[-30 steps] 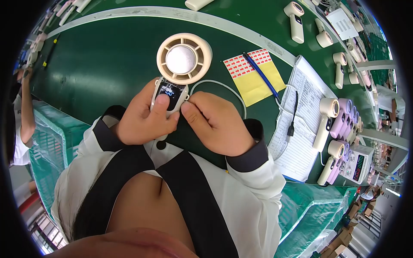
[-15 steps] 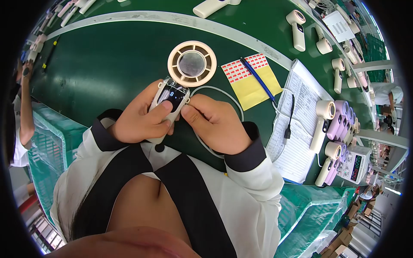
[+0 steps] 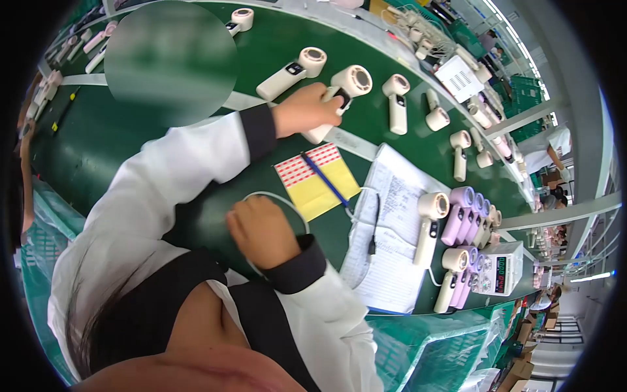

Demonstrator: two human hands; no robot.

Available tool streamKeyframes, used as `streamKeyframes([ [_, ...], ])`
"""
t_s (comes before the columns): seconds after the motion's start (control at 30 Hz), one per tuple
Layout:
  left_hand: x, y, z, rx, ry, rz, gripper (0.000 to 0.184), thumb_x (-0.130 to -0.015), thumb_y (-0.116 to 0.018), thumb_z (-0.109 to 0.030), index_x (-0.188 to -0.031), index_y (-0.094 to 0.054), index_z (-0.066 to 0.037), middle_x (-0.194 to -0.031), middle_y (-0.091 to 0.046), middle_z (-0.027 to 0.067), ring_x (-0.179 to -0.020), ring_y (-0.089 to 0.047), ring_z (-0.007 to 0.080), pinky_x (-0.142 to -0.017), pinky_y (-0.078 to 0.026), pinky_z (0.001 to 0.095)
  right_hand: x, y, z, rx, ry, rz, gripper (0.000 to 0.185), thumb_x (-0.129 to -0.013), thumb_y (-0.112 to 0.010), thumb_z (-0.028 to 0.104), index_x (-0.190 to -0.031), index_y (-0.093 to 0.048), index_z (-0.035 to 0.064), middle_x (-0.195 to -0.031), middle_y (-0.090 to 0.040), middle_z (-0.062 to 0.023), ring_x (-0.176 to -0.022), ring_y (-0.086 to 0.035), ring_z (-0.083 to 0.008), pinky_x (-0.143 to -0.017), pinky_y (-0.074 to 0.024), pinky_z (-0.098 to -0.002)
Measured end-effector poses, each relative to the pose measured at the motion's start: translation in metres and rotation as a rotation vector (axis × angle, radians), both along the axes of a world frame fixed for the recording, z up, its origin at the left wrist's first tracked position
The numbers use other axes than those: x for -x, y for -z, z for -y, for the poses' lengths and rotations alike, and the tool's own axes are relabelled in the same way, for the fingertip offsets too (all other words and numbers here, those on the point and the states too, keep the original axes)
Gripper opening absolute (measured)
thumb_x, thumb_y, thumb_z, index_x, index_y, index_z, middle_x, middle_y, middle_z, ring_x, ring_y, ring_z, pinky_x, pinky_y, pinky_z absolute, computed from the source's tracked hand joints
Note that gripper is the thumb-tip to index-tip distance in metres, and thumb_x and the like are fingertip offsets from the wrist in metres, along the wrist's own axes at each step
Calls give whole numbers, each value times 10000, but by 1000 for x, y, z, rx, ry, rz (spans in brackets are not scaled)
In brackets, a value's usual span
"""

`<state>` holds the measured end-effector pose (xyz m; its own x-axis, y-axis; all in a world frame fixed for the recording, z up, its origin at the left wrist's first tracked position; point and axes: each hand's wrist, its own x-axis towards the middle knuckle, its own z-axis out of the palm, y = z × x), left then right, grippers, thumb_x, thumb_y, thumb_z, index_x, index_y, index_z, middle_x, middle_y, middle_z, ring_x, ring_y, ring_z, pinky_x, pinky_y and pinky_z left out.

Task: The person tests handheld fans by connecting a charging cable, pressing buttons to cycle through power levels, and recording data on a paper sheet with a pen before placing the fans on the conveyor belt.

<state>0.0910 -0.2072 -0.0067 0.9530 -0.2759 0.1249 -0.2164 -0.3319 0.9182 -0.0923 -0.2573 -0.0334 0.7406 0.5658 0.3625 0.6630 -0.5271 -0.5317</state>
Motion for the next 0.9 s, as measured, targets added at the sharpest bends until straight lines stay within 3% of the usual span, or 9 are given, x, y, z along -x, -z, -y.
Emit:
streamKeyframes([
  [0.13, -78, 20, 58, 114, -132, 72, 244, -719, -590, -163, -856, -556, 35, -833, -556, 168, -707, -535, 317, -697, -437, 345, 1, 4, -1, 58, -16, 15, 166, -795, -543, 165, -907, -547, 43, -817, -510, -125, -741, -484, -296, -666, -389, -362],
  [0.43, -84, 42, 59, -136, -563, 955, 140, -762, -541, -125, -820, -574, -2, -763, -563, 133, -670, -547, 292, -650, -447, 338, 2, -9, -3, 127, 50, 90, 214, -794, -551, 172, -978, -553, 63, -931, -501, -101, -838, -477, -275, -718, -376, -343],
  [0.6, -21, 22, -5, 87, -283, 971, 89, -755, -528, -90, -803, -581, -37, -747, -560, 103, -629, -528, 277, -616, -438, 336, -5, -18, 7, -247, 104, 212, 271, -763, -594, 83, -1028, -569, 39, -944, -556, -103, -777, -528, -269, -697, -419, -330],
  [0.7, 17, 27, -57, 13, -262, 887, 67, -739, -524, -57, -774, -579, -46, -735, -565, 89, -629, -521, 274, -580, -430, 335, 0, -54, 25, -455, 97, 73, 392, -756, -630, 88, -1117, -512, -10, -1031, -552, -132, -796, -548, -241, -723, -448, -306],
  [0.77, 34, 33, -88, -45, -339, 739, 53, -734, -528, -56, -741, -577, -36, -718, -575, 99, -613, -518, 276, -556, -426, 340, 7, -87, 25, -775, -17, -1, 531, -745, -666, 126, -1196, -443, -43, -1101, -521, -161, -833, -547, -221, -753, -454, -308],
  [0.83, 43, 41, -114, -100, -439, 690, 88, -757, -525, -75, -760, -592, -19, -697, -586, 100, -566, -493, 231, -535, -406, 295, 7, -141, 22, -706, -169, 298, 490, -799, -577, 162, -1211, -394, -29, -1150, -497, -189, -844, -565, -237, -772, -437, -303],
  [0.87, 47, 39, -124, -105, -426, 685, 88, -757, -525, -75, -760, -592, -19, -697, -586, 100, -566, -493, 231, -535, -406, 295, 16, -174, 19, -712, -156, 296, 490, -799, -577, 162, -1211, -394, -29, -1150, -497, -189, -844, -565, -237, -772, -437, -303],
  [0.9, 50, 34, -135, -113, -478, 609, 87, -752, -522, -76, -732, -585, -19, -678, -583, 120, -569, -503, 267, -535, -415, 318, 24, -207, 15, -863, -125, 24, 486, -820, -581, 163, -1217, -382, -33, -1177, -482, -186, -875, -564, -250, -769, -462, -312],
])
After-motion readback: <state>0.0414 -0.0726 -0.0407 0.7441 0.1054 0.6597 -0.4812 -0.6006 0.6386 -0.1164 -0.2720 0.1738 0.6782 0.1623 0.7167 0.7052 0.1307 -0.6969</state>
